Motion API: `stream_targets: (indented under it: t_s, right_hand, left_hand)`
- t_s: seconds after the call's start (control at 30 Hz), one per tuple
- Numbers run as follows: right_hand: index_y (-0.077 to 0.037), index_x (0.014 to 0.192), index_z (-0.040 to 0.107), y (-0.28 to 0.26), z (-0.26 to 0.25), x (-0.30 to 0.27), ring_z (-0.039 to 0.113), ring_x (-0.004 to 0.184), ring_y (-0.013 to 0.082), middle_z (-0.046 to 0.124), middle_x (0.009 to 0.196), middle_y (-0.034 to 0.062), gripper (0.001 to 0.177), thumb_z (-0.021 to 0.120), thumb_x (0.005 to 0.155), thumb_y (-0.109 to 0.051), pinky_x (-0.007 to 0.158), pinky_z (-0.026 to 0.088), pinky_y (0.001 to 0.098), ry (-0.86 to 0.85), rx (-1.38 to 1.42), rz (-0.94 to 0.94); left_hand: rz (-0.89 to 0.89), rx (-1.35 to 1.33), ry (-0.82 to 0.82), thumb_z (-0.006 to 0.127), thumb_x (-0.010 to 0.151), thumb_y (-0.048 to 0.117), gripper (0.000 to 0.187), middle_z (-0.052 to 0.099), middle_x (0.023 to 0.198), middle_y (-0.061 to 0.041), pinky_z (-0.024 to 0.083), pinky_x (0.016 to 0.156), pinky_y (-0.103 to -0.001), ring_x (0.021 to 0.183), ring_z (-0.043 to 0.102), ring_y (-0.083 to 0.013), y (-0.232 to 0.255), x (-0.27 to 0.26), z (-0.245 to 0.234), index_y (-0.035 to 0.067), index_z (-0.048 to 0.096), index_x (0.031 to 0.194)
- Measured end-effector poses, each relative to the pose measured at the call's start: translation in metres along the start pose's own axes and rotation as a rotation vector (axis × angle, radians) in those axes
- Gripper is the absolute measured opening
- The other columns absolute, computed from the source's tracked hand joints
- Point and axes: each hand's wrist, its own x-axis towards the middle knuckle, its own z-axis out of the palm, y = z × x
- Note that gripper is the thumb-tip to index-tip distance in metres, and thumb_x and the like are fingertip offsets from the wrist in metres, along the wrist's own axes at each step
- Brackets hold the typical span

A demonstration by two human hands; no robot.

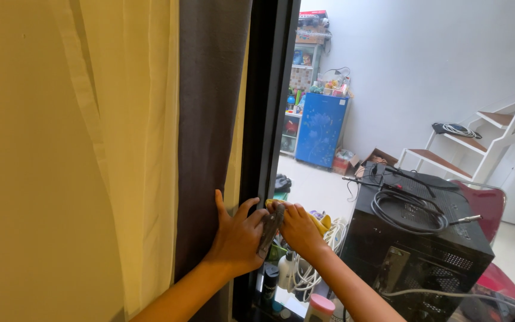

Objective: The person sprays a cleaning solution from a handheld sprayer onto a window frame and wipes it with a yellow cloth. The person repeatedly sprays and wipes different sections of the frame, moving along the vertical edges and corners.

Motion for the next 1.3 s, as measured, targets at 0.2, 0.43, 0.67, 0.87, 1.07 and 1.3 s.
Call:
stream_targets:
  t_s: [0.2, 0.43, 0.67, 0.87, 1.07, 1.3]
  right_hand:
    - [-0.005, 0.135, 0.058, 0.001, -0.009, -0.016, 0.046, 0.124, 0.0335, 0.053, 0.136, 0.0138, 0.050, 0.067, 0.086, -0.008, 0.099, 0.042, 0.0446, 0.028, 0.197, -0.073]
    - [-0.007, 0.136, 0.060, 0.021, -0.030, -0.041, 0.049, 0.115, 0.0315, 0.054, 0.132, 0.0126, 0.046, 0.062, 0.090, -0.009, 0.095, 0.045, 0.0450, 0.008, 0.187, -0.106]
    - [-0.008, 0.153, 0.044, 0.056, -0.058, -0.091, 0.050, 0.121, 0.0305, 0.051, 0.139, 0.0135, 0.062, 0.058, 0.093, -0.009, 0.098, 0.044, 0.0434, -0.039, 0.042, -0.078]
    - [-0.009, 0.153, 0.044, 0.082, -0.083, -0.125, 0.053, 0.116, 0.0264, 0.051, 0.139, 0.0105, 0.064, 0.058, 0.091, -0.004, 0.095, 0.046, 0.0396, -0.021, 0.044, -0.021]
    - [-0.011, 0.153, 0.043, 0.103, -0.107, -0.154, 0.053, 0.117, 0.0250, 0.050, 0.140, 0.0090, 0.065, 0.058, 0.090, -0.002, 0.093, 0.046, 0.0376, -0.030, -0.048, -0.023]
    - [-0.011, 0.151, 0.046, 0.122, -0.119, -0.190, 0.054, 0.117, 0.0248, 0.051, 0.139, 0.0077, 0.062, 0.056, 0.090, -0.006, 0.101, 0.045, 0.0398, 0.006, -0.012, 0.000]
  left_hand:
    - [0.001, 0.021, -0.055, 0.072, 0.072, 0.024, 0.029, 0.068, 0.116, -0.002, 0.007, 0.096, -0.097, 0.129, 0.050, -0.0366, -0.001, -0.008, 0.004, 0.008, 0.076, 0.096]
    - [0.045, 0.013, -0.071, 0.077, 0.063, 0.026, 0.034, 0.068, 0.117, -0.003, 0.011, 0.093, -0.098, 0.130, 0.049, -0.0351, 0.000, -0.010, 0.012, 0.007, 0.077, 0.091]
    - [0.077, -0.044, 0.009, 0.074, 0.069, 0.029, 0.030, 0.070, 0.114, -0.003, 0.010, 0.095, -0.097, 0.129, 0.052, -0.0345, 0.020, -0.001, 0.014, 0.010, 0.078, 0.093]
    - [0.126, -0.105, 0.045, 0.072, 0.071, 0.026, 0.032, 0.069, 0.113, -0.007, 0.012, 0.105, -0.089, 0.128, 0.052, -0.0395, 0.041, 0.001, 0.020, 0.008, 0.077, 0.098]
    - [0.142, -0.186, 0.050, 0.070, 0.073, 0.018, 0.025, 0.068, 0.112, -0.011, 0.008, 0.119, -0.076, 0.130, 0.052, -0.0430, 0.064, 0.006, 0.021, 0.001, 0.074, 0.091]
    - [0.177, -0.225, 0.161, 0.062, 0.074, 0.015, 0.020, 0.072, 0.106, -0.013, 0.013, 0.116, -0.077, 0.121, 0.060, -0.0413, 0.097, 0.019, 0.028, 0.000, 0.075, 0.081]
